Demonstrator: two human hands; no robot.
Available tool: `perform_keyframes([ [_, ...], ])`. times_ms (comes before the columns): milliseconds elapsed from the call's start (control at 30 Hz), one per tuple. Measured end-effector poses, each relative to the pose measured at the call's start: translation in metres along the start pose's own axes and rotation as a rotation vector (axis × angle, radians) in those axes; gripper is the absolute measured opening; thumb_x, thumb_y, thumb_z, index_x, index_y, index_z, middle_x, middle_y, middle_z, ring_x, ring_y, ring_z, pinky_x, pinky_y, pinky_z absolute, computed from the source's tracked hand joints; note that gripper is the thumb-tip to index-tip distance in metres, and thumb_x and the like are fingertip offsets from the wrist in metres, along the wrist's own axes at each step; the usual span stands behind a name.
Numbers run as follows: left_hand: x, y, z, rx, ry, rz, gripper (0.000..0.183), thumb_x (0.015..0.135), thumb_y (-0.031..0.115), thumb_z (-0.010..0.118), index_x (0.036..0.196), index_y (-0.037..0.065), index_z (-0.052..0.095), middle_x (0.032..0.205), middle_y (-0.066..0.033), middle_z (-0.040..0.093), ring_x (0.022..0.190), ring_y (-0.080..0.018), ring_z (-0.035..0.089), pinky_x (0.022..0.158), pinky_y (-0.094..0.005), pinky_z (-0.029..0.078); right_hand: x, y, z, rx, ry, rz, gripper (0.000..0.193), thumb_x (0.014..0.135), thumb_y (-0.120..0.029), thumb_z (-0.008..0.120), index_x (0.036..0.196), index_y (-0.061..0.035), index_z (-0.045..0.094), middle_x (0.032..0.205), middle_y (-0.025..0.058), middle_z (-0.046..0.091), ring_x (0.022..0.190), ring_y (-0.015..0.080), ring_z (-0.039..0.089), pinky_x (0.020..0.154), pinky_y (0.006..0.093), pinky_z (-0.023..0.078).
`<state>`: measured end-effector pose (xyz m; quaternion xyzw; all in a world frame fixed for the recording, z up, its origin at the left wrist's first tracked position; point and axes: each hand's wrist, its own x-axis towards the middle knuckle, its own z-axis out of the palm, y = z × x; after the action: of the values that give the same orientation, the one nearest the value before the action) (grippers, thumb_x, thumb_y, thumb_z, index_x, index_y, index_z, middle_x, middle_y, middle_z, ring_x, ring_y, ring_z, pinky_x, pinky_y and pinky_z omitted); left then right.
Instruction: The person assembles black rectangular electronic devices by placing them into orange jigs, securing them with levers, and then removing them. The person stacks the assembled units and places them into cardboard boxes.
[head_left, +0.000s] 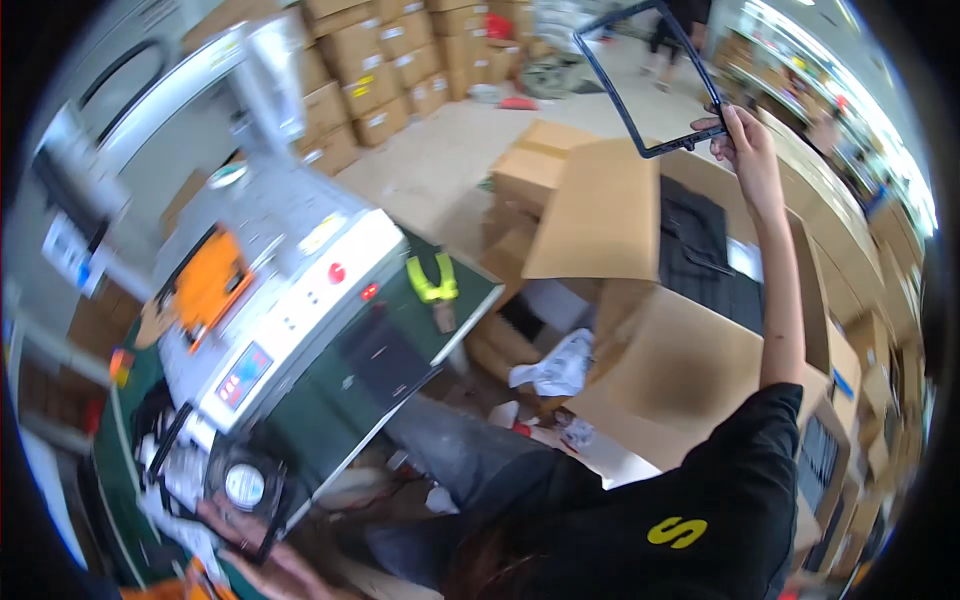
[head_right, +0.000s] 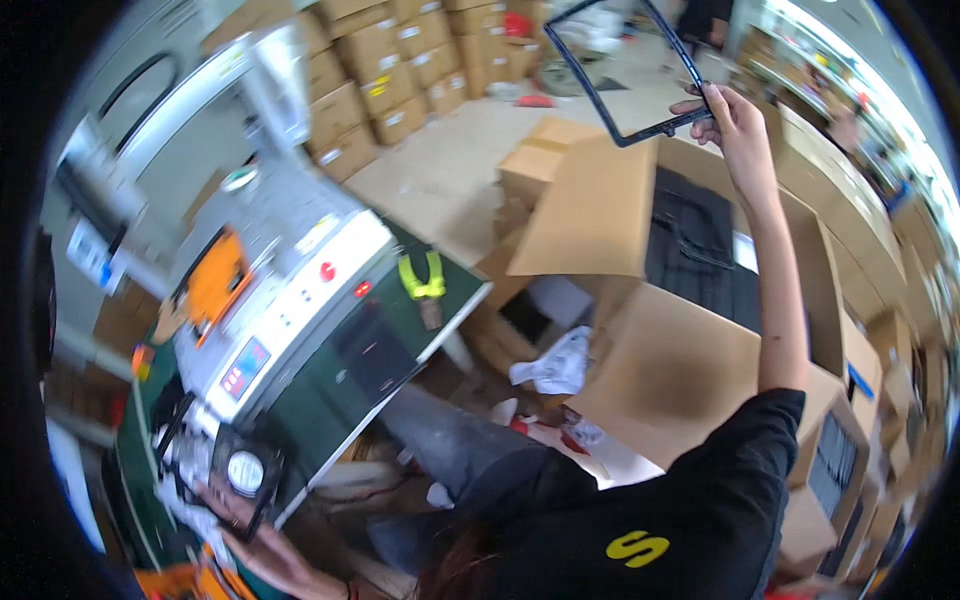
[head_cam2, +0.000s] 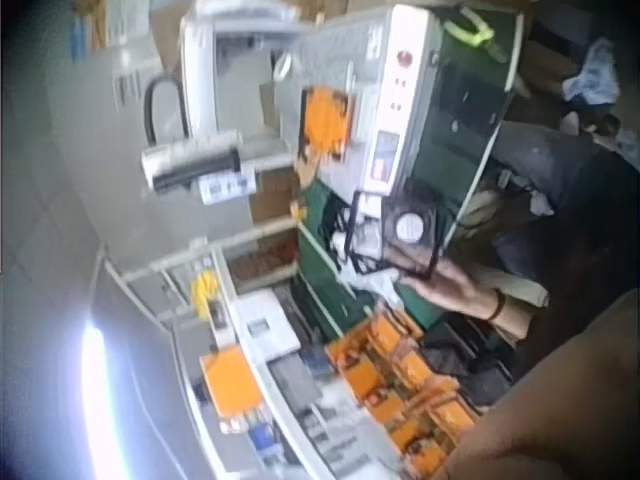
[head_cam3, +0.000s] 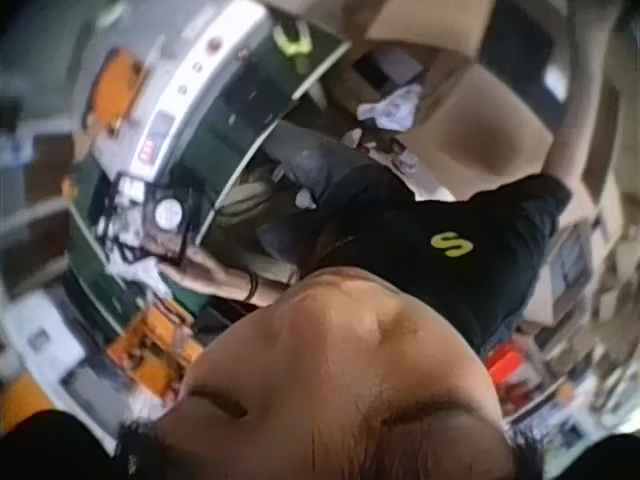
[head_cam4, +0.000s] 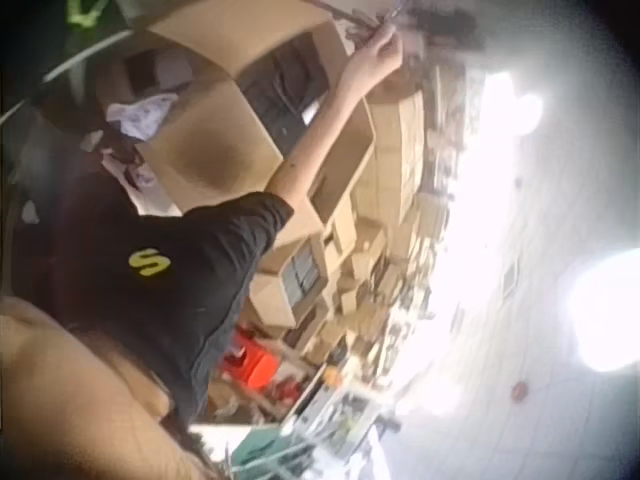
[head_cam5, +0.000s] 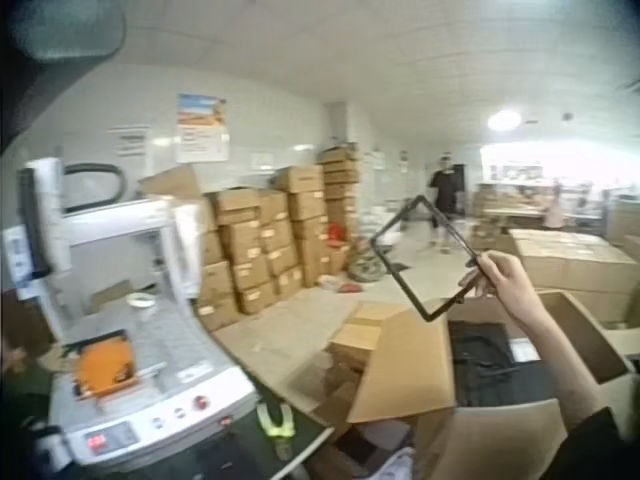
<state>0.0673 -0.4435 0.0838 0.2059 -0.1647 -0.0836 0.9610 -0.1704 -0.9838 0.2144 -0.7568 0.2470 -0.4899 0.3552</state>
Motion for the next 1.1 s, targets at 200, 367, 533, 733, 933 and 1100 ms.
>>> perform_keyframes([
  [200,-0.039,-0.001,-0.023,0.307,0.17,0.173,0.053,0.099,0.031,0.036,0.141,0.002,0.024,0.148,-0.0109,0.025,0.137,-0.0311,0.021,0.112,-0.0389,0.022,-0.015,-0.053,0.222,0.336,-0.606,0.158,0.042,0.096,-0.034,0.046,0.111,0.0048,0.049,0.097,0.0181,0.064,0.069,0.0168,0.064,0.066,0.0257,0.053],
  [367,-0.068,0.012,-0.026,0.383,0.209,0.225,0.054,0.098,0.029,0.038,0.142,0.0,0.022,0.149,-0.0121,0.022,0.136,-0.0316,0.024,0.11,-0.0365,0.027,-0.027,-0.083,0.407,0.487,-1.123,0.128,0.034,0.099,-0.028,0.037,0.094,0.0038,0.047,0.076,0.0177,0.064,0.058,0.0159,0.06,0.057,0.0262,0.049],
  [533,-0.088,0.018,-0.031,0.524,0.287,0.282,0.058,0.098,0.034,0.039,0.143,0.002,0.021,0.148,-0.0137,0.023,0.133,-0.0328,0.03,0.109,-0.036,0.029,-0.037,-0.102,0.508,0.316,-1.139,0.153,0.035,0.098,-0.026,0.037,0.091,0.005,0.051,0.071,0.0148,0.063,0.055,0.0158,0.059,0.052,0.0264,0.048],
  [733,-0.091,0.02,-0.045,0.496,0.314,0.257,0.058,0.097,0.035,0.041,0.142,0.002,0.023,0.147,-0.0136,0.027,0.132,-0.0329,0.031,0.107,-0.0367,0.031,-0.031,-0.116,0.538,-0.178,-1.03,-0.225,0.04,0.094,-0.028,0.045,0.096,0.0123,0.051,0.074,0.0199,0.065,0.064,0.0285,0.065,0.061,0.0383,0.052],
  [933,-0.086,0.01,-0.045,0.406,0.274,0.185,0.053,0.098,0.031,0.039,0.141,0.004,0.027,0.146,-0.0148,0.029,0.132,-0.0359,0.03,0.107,-0.0386,0.033,-0.046,-0.122,0.515,-0.395,-0.587,-0.537,0.035,0.091,-0.027,0.049,0.101,0.0059,0.053,0.075,0.0233,0.065,0.075,0.0381,0.064,0.07,0.0494,0.05],
  [1100,-0.087,0.0,-0.041,0.304,0.217,0.164,0.053,0.098,0.029,0.038,0.142,0.002,0.024,0.148,-0.0125,0.026,0.135,-0.0341,0.026,0.109,-0.0374,0.03,-0.046,-0.105,0.447,-0.182,-0.486,-0.407,0.024,0.091,-0.02,0.047,0.101,0.0016,0.05,0.084,0.0237,0.063,0.076,0.0449,0.059,0.069,0.0513,0.046],
])
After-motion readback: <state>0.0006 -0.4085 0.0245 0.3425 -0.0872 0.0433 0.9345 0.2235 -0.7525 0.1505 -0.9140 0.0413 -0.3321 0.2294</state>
